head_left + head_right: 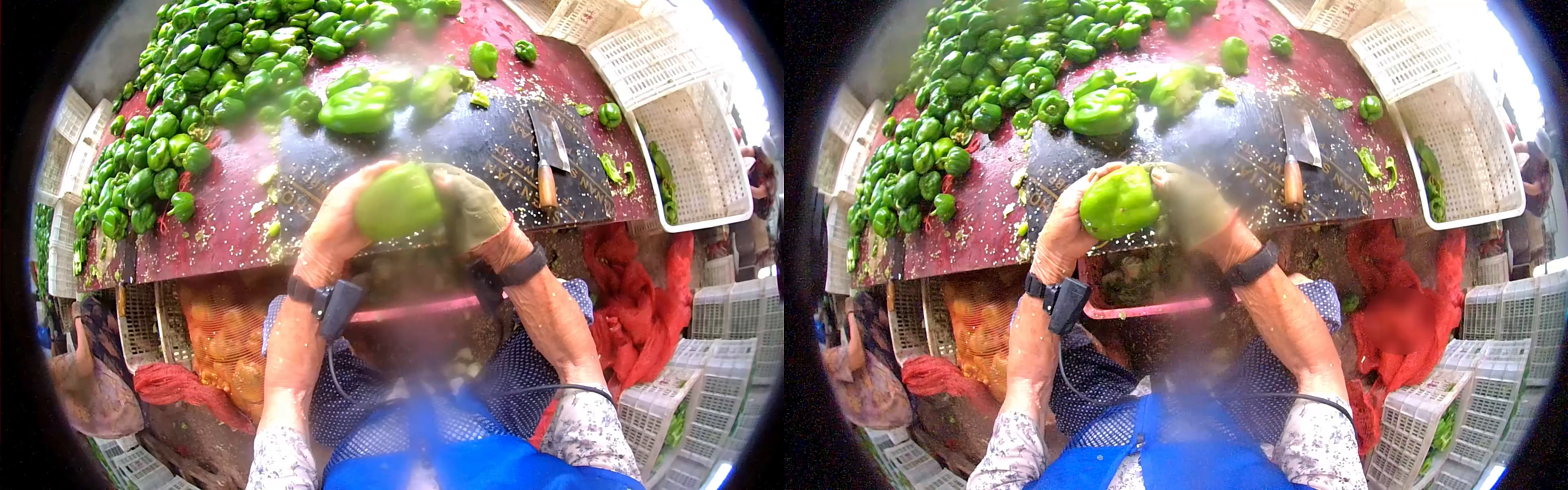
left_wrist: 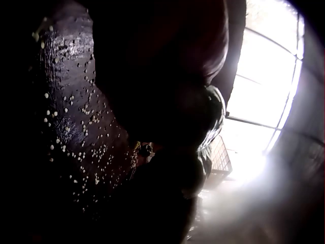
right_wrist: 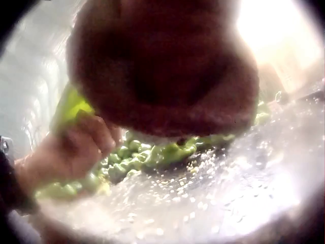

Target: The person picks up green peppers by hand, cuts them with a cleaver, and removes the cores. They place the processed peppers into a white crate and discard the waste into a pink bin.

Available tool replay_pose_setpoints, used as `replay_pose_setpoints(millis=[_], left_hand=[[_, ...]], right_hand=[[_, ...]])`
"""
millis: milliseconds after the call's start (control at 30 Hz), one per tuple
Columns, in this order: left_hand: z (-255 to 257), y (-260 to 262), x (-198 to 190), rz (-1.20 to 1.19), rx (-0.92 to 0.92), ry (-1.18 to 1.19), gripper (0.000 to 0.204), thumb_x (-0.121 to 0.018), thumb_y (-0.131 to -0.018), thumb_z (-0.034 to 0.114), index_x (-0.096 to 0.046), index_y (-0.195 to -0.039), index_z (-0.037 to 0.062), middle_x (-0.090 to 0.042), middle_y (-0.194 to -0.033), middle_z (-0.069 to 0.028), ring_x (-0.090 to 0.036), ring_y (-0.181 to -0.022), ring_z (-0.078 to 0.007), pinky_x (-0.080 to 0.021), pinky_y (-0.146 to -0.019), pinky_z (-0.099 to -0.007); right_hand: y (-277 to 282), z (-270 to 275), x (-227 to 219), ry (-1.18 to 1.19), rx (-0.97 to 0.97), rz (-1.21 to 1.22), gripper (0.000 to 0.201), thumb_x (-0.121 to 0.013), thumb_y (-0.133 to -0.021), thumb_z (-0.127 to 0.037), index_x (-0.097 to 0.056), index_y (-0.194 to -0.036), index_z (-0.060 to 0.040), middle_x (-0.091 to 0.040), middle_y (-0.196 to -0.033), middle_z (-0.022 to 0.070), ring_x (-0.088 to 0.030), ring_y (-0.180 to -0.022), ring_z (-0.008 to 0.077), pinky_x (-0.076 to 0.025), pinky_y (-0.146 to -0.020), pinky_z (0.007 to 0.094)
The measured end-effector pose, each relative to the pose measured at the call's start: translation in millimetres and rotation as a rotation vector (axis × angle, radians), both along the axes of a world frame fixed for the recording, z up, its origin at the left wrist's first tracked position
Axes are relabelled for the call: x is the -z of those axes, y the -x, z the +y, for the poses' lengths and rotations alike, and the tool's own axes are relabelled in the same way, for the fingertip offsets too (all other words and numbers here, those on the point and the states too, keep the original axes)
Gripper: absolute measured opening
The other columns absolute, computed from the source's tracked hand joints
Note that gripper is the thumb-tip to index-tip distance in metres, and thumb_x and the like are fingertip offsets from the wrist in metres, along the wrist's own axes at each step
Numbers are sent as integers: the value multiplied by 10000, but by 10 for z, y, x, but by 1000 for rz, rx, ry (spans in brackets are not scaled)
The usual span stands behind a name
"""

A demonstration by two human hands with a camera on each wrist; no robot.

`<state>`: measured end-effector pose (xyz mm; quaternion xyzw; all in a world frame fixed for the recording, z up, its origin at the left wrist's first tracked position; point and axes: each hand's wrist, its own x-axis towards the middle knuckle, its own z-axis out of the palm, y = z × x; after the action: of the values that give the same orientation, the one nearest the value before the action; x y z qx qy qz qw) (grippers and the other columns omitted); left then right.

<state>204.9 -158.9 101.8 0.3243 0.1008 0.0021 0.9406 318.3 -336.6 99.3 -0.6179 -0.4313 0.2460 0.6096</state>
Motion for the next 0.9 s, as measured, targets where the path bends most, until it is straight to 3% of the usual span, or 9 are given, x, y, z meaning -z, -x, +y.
replay_pose_setpoints(millis=[67, 167, 267, 400, 500, 600, 667, 800, 900], left_hand=[[-6, 5, 0, 9, -2, 9, 325, -560, -977, 229, -601, -1216, 12, -648, -1157, -78, -623, -1014, -163, -522, -884, -324], [-4, 26, 23, -47, 3, -193, 441, -512, -998, 301, -500, -1322, 3, -591, -1275, -101, -598, -1119, -204, -488, -983, -374], [-82, 93, -31, -74, -22, -149, 347, -572, -980, 230, -587, -1242, 3, -647, -1153, -66, -618, -1026, -149, -514, -894, -295], [-47, 135, -42, -49, 39, -309, 321, -589, -972, 194, -591, -1227, -2, -653, -1139, -65, -624, -990, -135, -517, -855, -264], [-11, 113, 44, -62, 62, -395, 302, -585, -969, 160, -573, -1230, 9, -647, -1144, -80, -624, -1042, -152, -512, -926, -299], [-118, 66, 73, -59, -33, -701, 289, -564, -986, 157, -544, -1237, 17, -617, -1130, -39, -587, -1022, -102, -492, -904, -260], [-145, 7, 169, -115, -77, -939, 301, -546, -998, 161, -509, -1262, 21, -591, -1122, -11, -556, -1011, -75, -471, -897, -240], [-169, 56, 32, -67, -58, -660, 362, -546, -989, 142, -466, -1324, 29, -578, -1199, -39, -553, -1097, -115, -470, -934, -253], [-184, 85, 51, -158, -50, -540, 471, -575, -964, 155, -404, -1387, 36, -546, -1274, -64, -534, -1175, -165, -485, -955, -308]], right_hand=[[125, -8, -171, -67, -38, 520, 291, -486, -954, -136, -550, -1194, 15, -631, -1069, 84, -630, -938, 178, -552, -731, 298], [245, -37, -338, -43, 31, 789, 287, -485, -961, -135, -544, -1199, 13, -629, -1074, 83, -618, -958, 160, -535, -799, 297], [190, -96, -323, 18, -30, 660, 295, -516, -963, -149, -530, -1213, 8, -629, -1081, 78, -609, -953, 148, -515, -839, 291], [210, -140, -271, 137, -110, 382, 336, -632, -916, -161, -547, -1195, 7, -641, -1055, 78, -597, -936, 135, -498, -835, 298], [198, -118, -68, 170, 57, -72, 285, -633, -910, -211, -569, -1120, -30, -667, -949, 133, -649, -873, 205, -510, -775, 350], [326, -53, -247, 558, 343, -527, 242, -616, -907, -258, -565, -1034, -59, -662, -873, 189, -666, -822, 325, -508, -708, 417], [344, -1, -311, 639, 402, -531, 238, -606, -905, -285, -555, -988, -68, -663, -862, 197, -651, -816, 371, -503, -680, 446], [311, 60, -345, 652, 455, -515, 225, -594, -919, -252, -565, -1014, -50, -677, -882, 193, -672, -798, 344, -514, -666, 431], [132, 5, -224, 206, 442, -275, 228, -582, -936, -200, -568, -1064, -12, -684, -870, 166, -679, -772, 265, -524, -672, 385]])
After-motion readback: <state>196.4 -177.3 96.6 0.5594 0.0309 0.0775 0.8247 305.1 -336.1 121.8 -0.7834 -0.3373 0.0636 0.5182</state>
